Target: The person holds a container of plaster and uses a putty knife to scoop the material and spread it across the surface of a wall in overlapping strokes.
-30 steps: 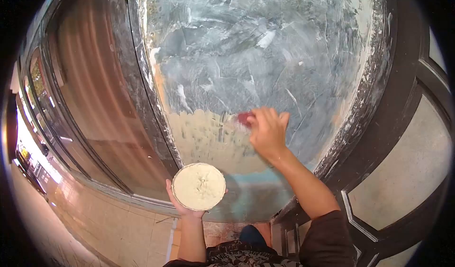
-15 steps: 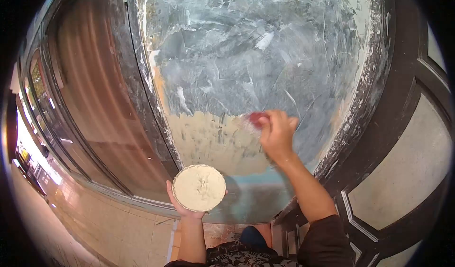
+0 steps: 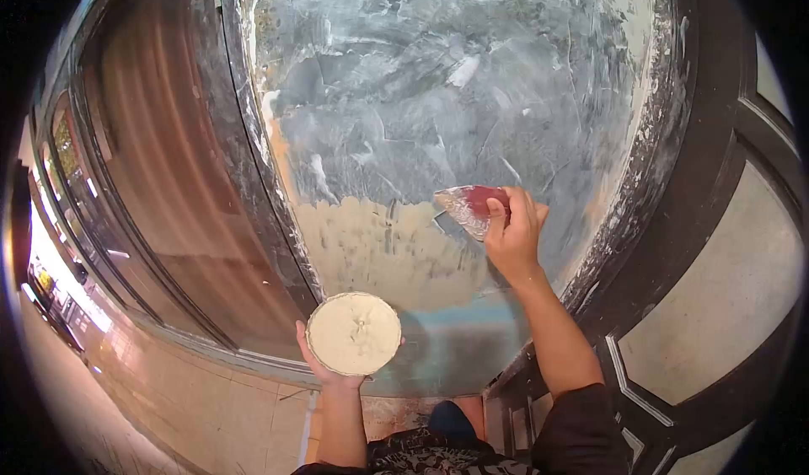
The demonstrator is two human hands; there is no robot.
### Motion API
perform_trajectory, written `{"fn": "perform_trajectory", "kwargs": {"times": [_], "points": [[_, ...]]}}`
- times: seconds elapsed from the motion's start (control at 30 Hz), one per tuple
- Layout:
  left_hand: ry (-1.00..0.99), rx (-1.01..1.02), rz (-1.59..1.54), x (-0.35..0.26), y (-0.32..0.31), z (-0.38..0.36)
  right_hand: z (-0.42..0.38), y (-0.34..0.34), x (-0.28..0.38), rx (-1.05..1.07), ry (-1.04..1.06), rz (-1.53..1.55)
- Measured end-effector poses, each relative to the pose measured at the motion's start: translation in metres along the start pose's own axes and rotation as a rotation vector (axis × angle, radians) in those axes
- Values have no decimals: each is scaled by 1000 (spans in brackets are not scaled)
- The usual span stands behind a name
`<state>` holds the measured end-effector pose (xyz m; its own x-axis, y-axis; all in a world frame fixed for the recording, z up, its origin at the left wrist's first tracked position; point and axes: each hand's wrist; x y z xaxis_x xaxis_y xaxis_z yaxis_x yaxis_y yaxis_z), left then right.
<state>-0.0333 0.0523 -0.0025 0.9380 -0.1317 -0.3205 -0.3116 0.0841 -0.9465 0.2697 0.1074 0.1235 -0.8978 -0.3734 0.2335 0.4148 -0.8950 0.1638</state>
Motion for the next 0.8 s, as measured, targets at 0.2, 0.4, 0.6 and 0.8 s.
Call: {"fn": "perform_trajectory", "kwargs": {"times": [0.2,0.4,0.6,0.8], "points": [[14,-6,-71,1,7,1,-32,-5,5,173,102,-64],[31,12,-54,1,0,1,-7,5,-8,5,-90,26],[54,46,-63,2,-4,1,-34,-8,9,167,106,-21],[77,87,-111,5,-4,3,6,-1,-2,10,-66,21]]}}
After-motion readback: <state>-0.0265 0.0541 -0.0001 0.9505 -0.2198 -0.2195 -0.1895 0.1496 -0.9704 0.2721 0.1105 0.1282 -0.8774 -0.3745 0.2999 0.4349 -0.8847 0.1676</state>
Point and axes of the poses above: each hand's wrist, its own z-axis towards the middle knuckle, its own y-axis out of the back of the hand, x = y × z, and after that the axes turned 1 degree about -x, right-handed
